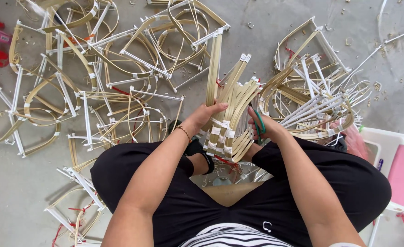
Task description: Assembling and tying curved bamboo strips to form light-weight frames.
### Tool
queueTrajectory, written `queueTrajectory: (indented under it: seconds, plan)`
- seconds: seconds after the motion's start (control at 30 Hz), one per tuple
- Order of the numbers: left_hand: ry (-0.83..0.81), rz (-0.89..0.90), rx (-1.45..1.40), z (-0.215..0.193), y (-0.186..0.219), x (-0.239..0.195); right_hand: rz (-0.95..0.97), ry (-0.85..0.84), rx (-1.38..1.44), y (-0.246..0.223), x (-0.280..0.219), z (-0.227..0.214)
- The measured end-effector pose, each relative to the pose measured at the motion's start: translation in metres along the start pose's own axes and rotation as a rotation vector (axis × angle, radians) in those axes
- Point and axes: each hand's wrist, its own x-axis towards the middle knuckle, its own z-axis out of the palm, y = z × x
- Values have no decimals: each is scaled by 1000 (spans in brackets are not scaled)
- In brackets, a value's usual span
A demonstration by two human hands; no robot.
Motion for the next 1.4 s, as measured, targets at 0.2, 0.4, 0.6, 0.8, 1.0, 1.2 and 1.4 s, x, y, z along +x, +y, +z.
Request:
queueTrajectory:
  seconds: [0.2,0.4,0.6,0.8,1.0,1.2,1.4]
  plan:
    - [57,-16,-19,-3,4,-2,-17,-30,17,15,11,-3]
    - [64,-15,10,-5,3,-4,-115,65,62,9,19,0]
    - [13,19,-37,-1,-1,-8,-305,327,-157,-1,-13,6]
    - [98,-12,-20,-3,-7,-7,-270,334,-692,3,-25,10]
    - [3,-57,-92,5,-12,-8,-303,404,-1144,-3,-152,-20]
    - [96,97,-153,29,2,12,-484,461,-247,26,-180,-99]
    - [75,303,305,103,31,83,-898,534,625,35,-162,-129]
